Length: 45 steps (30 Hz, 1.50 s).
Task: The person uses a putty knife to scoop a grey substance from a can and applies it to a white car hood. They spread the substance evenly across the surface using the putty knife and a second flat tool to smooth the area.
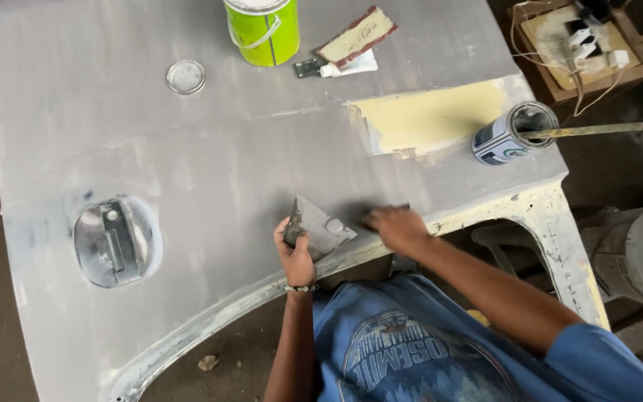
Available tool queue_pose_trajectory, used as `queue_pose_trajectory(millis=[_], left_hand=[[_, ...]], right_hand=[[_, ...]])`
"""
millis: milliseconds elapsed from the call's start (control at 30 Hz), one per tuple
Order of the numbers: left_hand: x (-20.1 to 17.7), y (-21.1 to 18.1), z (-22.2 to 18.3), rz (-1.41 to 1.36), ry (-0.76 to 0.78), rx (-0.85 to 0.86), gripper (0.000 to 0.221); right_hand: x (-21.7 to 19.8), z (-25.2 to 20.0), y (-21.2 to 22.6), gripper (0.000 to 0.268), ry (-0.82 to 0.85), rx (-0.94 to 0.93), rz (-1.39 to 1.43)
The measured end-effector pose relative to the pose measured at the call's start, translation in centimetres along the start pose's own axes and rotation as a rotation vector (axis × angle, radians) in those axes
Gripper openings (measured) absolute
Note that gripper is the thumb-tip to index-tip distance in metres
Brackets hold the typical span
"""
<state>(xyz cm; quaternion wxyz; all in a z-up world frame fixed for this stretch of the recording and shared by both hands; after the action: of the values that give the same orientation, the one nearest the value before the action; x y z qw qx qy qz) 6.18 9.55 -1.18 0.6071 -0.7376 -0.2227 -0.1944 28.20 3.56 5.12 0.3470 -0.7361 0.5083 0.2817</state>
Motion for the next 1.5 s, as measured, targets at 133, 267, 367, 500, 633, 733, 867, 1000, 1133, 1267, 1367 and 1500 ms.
queue_pose_trajectory(millis=[133, 267, 367, 500, 633, 733, 867, 1000, 1133, 1267, 1367, 1500], left_hand=[[0.2, -0.1, 0.3, -0.055, 0.001, 0.015, 0.046], [-0.1, 0.8, 0.5, -0.101, -0.008, -0.046, 0.048], [0.8, 0.4, 0.0, -0.09, 0.008, -0.056, 0.047], [2.3, 0.0, -0.9, -0.017, 0.005, -0.061, 0.046], [2.3, 0.6, -1.5, 0.005, 0.02, -0.019, 0.046], [2.2, 1.0, -2.0, 0.052, 0.012, -0.02, 0.045], [3.2, 0.3, -2.8, 0.046, -0.007, -0.014, 0.043], [4.7, 1.4, -2.8, 0.001, -0.003, -0.026, 0.045], [7.0, 0.9, -2.9, 0.058, 0.001, 0.041, 0.041], [11.3, -1.7, -5.0, 0.228, 0.105, 0.207, 0.041], [14.2, -3.4, -6.5, 0.309, 0.167, 0.308, 0.039], [16.2, -3.0, -8.0, 0.417, 0.213, 0.29, 0.04]], right_hand=[[3.5, -2.9, 1.2, 0.055, -0.036, -0.034, 0.037], [0.2, -4.5, -3.4, 0.054, -0.067, 0.11, 0.343], [-1.3, -2.9, -8.9, 0.054, -0.149, 0.243, 0.403], [-2.4, 0.9, -14.1, 0.054, -0.234, 0.29, 0.371], [-4.5, 2.6, -15.3, 0.055, -0.24, 0.282, 0.355], [-4.2, 3.1, -14.7, 0.055, -0.193, 0.266, 0.363], [0.9, 1.5, -11.4, 0.054, -0.182, 0.185, 0.264], [7.5, -3.6, -6.8, 0.054, -0.276, 0.011, 0.085], [3.3, -9.2, -7.9, 0.047, -0.094, 0.18, 0.531], [10.2, -8.3, -9.5, 0.037, -0.214, 0.388, 1.536], [9.3, -8.2, -8.7, 0.033, -0.317, 0.396, 2.049], [7.7, -7.9, -6.9, 0.027, -0.28, 0.434, 2.385]])
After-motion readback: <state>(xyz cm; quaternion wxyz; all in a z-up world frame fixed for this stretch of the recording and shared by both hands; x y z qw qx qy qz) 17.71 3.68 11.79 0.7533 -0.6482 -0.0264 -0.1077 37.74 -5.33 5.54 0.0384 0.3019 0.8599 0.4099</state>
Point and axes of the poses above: each hand's wrist, its own z-axis towards the middle knuckle, its own x-axis out of the palm, y = z × x, the point moved 8 cm from there along z, towards the middle knuckle, and after that the axes turned 9 degrees about -z, right-handed, at the moved point
